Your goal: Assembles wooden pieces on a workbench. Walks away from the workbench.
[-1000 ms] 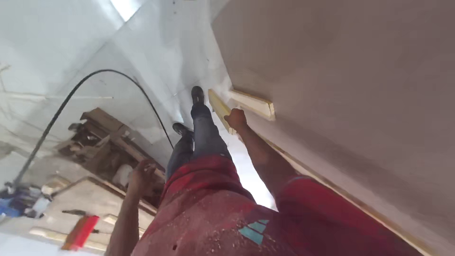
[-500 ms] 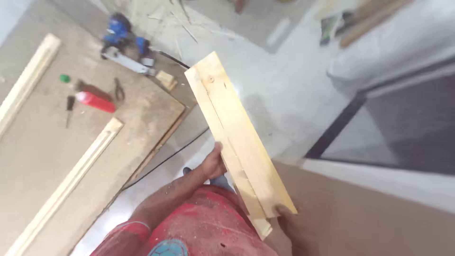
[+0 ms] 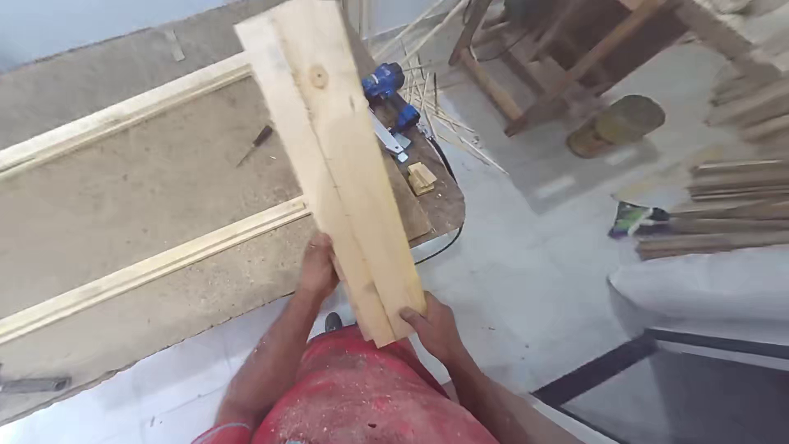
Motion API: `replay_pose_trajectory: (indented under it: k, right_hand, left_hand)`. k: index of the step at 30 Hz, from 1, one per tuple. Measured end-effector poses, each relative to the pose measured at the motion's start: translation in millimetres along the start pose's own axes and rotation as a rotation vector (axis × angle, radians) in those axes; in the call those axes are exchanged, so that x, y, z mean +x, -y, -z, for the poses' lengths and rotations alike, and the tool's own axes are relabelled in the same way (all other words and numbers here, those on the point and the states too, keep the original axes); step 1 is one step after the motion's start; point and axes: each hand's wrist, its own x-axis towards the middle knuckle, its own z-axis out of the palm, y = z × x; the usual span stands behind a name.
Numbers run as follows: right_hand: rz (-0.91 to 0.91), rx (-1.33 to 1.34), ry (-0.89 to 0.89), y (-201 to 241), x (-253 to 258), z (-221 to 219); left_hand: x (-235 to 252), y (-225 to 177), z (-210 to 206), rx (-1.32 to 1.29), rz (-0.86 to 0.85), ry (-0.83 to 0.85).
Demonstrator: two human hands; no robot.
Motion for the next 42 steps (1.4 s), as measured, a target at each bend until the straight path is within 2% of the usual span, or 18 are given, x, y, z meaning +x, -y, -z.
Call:
replay_pose_trajectory:
  k: [2,4,8,10,12,15,17,19,23,28,31,35,37,39,42]
  right_hand:
    - [0.096,0.099,-0.014,19.2,26.5,-14.6]
    - [0.128,0.231,0.002,41.5,55.3,-21.9]
    - [0.172,0.405,0.183,81.2,114.6,-20.5]
    - [0.198,0.431,0.209,85.6,143.2,-16.4]
    - [0.192,0.435,0.168,76.9,173.0,-1.4]
    - [0.134,0.411,0.062,50.9,215.4,36.9]
    - [0.054,0.326,-0.028,34.0,242.6,61.3]
    - [0.007,0.203,-0.102,20.4,275.0,81.4]
    - [-0.081,-0.041,-0.104,9.3,358.1,87.8]
    - [-0.126,-0.064,0.037,16.6,480.5,23.9]
    - [-0.117,0.052,0.094,21.6,547.7,-27.8]
    - [-0.094,0.036,0.186,56.4,611.8,-54.3]
    - [-0.055,-0.024,0.24,69.4,638.8,-63.5]
    - [0.014,-0.251,0.304,83.1,649.6,-67.6]
    - [-0.025,-0.62,0.302,91.3,619.8,-71.0]
  left_hand:
    - [13.2,-30.1,17.5,0.085,-0.141,-0.097]
    - [21.9,-59.4,33.0,0.16,-0.206,-0.213]
    - [24.9,-101.1,68.0,0.301,-0.329,-0.377]
    - [18.2,-115.4,86.6,0.376,-0.395,-0.481]
    - [6.7,-136.5,108.1,0.487,-0.421,-0.674]
    - [-23.8,-167.6,150.4,0.622,-0.366,-0.901]
    - [-45.5,-173.8,168.7,0.662,-0.239,-1.034]
    - [-62.0,-163.1,183.4,0.706,-0.085,-1.105]
    - [-67.8,-116.2,196.7,0.928,0.295,-1.102]
    - [-58.3,-56.1,216.7,0.927,0.482,-0.943]
    - [-65.9,-44.6,218.5,0.858,0.559,-0.882]
    - [-76.0,-46.5,207.4,0.917,0.769,-0.854]
    - [-76.1,-41.7,206.0,0.929,0.817,-0.86]
    - [-74.0,-32.1,210.3,0.906,0.832,-0.869]
    - [-71.9,-19.9,218.9,0.916,0.836,-0.89]
